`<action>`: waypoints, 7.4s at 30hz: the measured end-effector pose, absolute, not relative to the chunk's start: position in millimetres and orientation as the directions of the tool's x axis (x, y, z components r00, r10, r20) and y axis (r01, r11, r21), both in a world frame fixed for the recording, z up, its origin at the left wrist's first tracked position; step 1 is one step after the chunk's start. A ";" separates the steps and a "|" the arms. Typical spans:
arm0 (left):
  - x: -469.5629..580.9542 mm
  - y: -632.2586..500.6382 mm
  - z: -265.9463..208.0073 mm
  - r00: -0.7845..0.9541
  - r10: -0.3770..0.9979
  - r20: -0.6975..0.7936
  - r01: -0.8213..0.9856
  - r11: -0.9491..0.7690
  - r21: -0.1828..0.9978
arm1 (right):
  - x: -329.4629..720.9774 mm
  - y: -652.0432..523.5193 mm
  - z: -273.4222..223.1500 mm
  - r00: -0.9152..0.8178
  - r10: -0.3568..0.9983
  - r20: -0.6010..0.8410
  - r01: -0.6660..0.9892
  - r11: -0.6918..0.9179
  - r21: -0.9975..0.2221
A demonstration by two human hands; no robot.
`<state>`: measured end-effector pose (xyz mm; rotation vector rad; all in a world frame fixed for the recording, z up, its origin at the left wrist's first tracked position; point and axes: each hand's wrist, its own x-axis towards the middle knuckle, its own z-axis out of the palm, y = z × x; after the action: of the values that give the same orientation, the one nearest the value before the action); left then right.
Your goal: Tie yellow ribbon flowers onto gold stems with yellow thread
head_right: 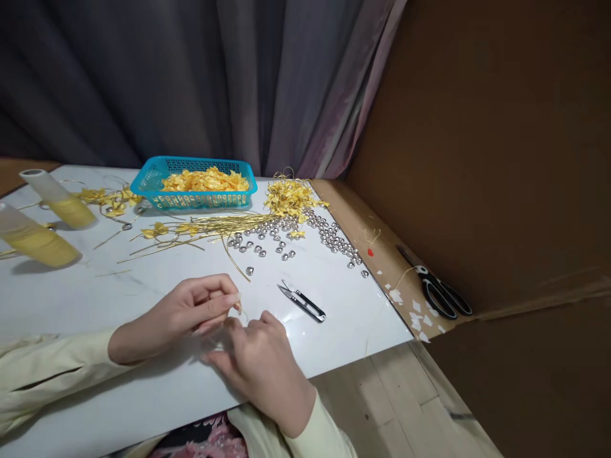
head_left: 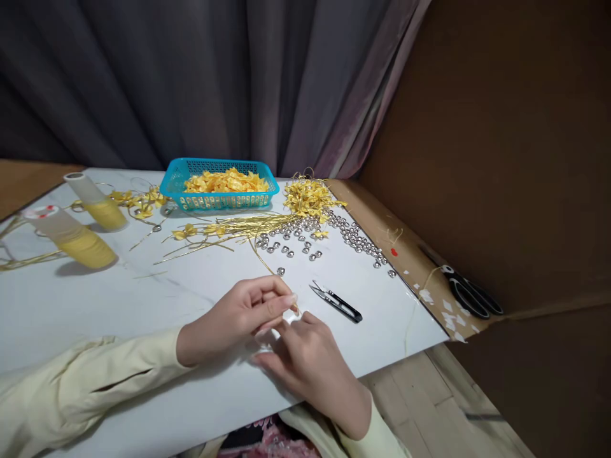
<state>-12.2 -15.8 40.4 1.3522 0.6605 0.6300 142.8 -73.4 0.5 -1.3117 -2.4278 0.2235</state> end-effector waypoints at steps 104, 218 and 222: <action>-7.3 -33.7 -1.1 0.795 0.580 -0.181 0.126 0.134 0.983 | 422.4 26.3 9.9 0.498 0.810 0.309 0.787 -0.273 -0.554; -3.5 -15.1 11.3 0.784 0.560 -0.267 -0.046 0.482 0.875 | 198.6 -35.7 64.5 -0.649 0.760 0.020 0.659 0.575 -0.485; -3.3 -14.6 10.7 0.786 0.558 -0.267 -0.047 0.484 0.874 | 200.6 -37.0 62.8 -0.637 0.771 0.018 0.669 0.564 -0.484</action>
<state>-3.3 -14.6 10.7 1.0075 0.5757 0.3941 200.6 -37.0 62.8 -1.2033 -2.5708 0.6520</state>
